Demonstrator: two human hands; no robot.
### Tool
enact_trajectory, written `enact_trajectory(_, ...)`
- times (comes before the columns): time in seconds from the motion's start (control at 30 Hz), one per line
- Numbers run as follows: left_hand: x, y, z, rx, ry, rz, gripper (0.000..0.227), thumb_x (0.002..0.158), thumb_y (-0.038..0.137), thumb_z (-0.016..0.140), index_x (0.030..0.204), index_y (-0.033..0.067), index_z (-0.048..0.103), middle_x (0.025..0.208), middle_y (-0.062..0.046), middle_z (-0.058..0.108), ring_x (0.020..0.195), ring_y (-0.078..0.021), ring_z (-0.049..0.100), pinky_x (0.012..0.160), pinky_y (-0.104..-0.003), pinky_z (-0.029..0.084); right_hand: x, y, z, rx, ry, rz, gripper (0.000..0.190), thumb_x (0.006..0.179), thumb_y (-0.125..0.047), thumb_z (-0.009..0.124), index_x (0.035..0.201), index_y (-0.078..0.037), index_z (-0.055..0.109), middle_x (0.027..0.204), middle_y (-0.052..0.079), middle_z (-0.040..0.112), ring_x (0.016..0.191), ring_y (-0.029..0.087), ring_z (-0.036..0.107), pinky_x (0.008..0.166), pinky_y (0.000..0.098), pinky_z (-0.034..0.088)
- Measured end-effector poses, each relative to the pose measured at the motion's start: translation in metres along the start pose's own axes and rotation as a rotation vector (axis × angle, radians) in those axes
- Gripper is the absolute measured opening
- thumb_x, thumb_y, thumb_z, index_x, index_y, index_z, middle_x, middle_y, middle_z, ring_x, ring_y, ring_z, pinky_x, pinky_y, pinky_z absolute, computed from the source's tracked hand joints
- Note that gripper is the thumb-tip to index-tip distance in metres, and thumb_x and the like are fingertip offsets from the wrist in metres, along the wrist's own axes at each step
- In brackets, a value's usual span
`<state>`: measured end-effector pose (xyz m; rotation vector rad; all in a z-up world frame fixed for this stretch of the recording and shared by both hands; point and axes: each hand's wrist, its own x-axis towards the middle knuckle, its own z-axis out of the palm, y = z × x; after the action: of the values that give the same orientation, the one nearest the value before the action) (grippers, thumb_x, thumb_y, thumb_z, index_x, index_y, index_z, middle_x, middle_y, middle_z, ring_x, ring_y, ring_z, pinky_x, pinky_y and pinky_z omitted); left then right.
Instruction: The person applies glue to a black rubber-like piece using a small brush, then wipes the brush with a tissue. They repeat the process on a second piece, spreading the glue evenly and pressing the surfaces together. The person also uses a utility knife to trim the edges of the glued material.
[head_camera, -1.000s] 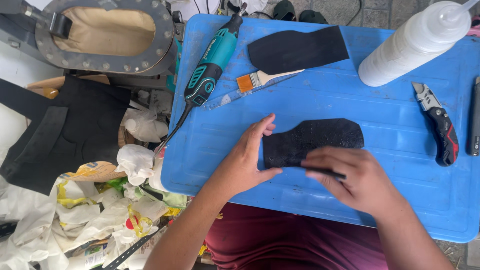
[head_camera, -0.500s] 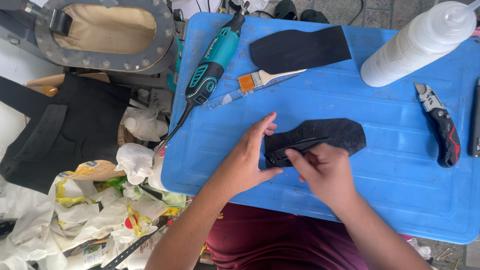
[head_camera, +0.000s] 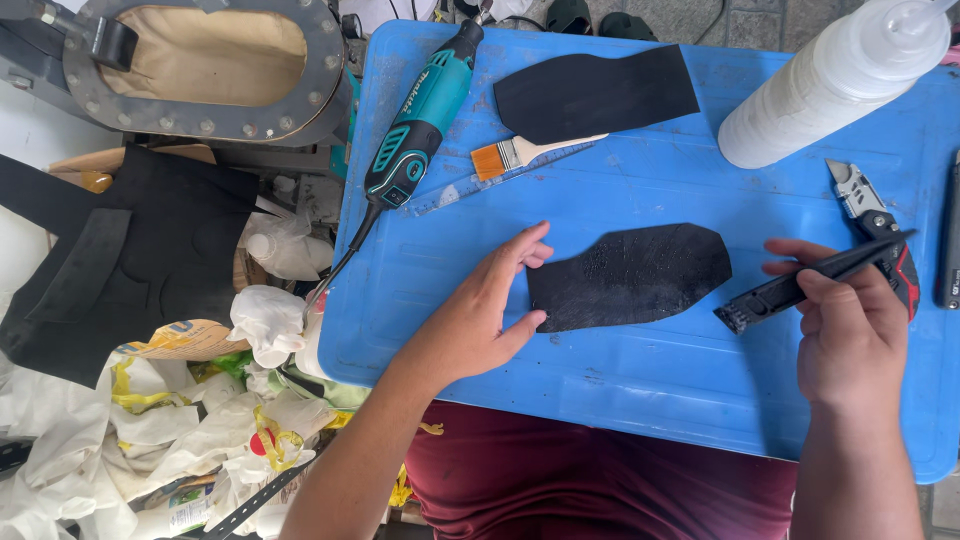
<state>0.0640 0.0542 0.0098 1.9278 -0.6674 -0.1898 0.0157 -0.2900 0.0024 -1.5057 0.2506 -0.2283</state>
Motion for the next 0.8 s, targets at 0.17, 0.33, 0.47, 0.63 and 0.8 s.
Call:
enact_trajectory(0.17,0.010,-0.006,0.005,0.106,-0.026,0.014,0.087,0.080,0.010,0.083,0.154,0.0105,0.037,0.132,-0.012,0.063,0.125,-0.0277,0.061,0.110,-0.043,0.047,0.012,0.004,0.002,0.037,-0.130,0.121,0.040,0.096,0.000,0.042,0.132,0.010,0.055,0.146,0.023,0.057,0.133,0.029,0.057,0.108,0.0415,0.049)
enact_trajectory(0.33,0.017,-0.011,0.009,0.142,-0.008,-0.042,0.069,0.092,0.011,0.077,0.153,0.0142,0.045,0.128,-0.006,0.067,0.122,-0.0231,0.064,0.108,-0.039,0.053,0.013,0.000,0.005,-0.103,-0.258,0.104,0.043,0.095,0.001,0.043,0.134,0.013,0.056,0.146,0.026,0.058,0.136,0.030,0.055,0.115,0.0437,0.041)
enact_trajectory(0.47,0.016,-0.010,0.001,0.181,-0.037,0.110,0.069,0.083,0.015,0.080,0.144,0.0109,0.049,0.131,-0.009,0.065,0.124,-0.0287,0.061,0.107,-0.042,0.050,0.017,-0.002,0.005,-0.019,-0.264,0.131,0.043,0.095,0.001,0.042,0.135,0.011,0.055,0.148,0.025,0.057,0.136,0.030,0.055,0.116,0.0427,0.042)
enact_trajectory(0.63,0.022,-0.005,0.007,0.287,-0.019,0.091,0.064,0.082,0.021,0.083,0.138,0.0107,0.053,0.129,-0.009,0.064,0.120,-0.0307,0.061,0.105,-0.043,0.049,0.014,0.005,0.000,-0.044,-0.290,0.139,0.040,0.097,0.000,0.044,0.134,0.010,0.056,0.148,0.026,0.056,0.135,0.030,0.055,0.116,0.0422,0.040)
enact_trajectory(0.8,0.020,-0.001,-0.005,0.225,-0.097,0.128,0.070,0.077,0.020,0.080,0.140,0.0079,0.054,0.133,-0.011,0.063,0.124,-0.0331,0.059,0.106,-0.044,0.047,0.014,0.006,-0.002,0.008,-0.284,0.183,0.035,0.098,0.001,0.044,0.129,0.009,0.057,0.150,0.025,0.056,0.136,0.029,0.055,0.116,0.0417,0.040)
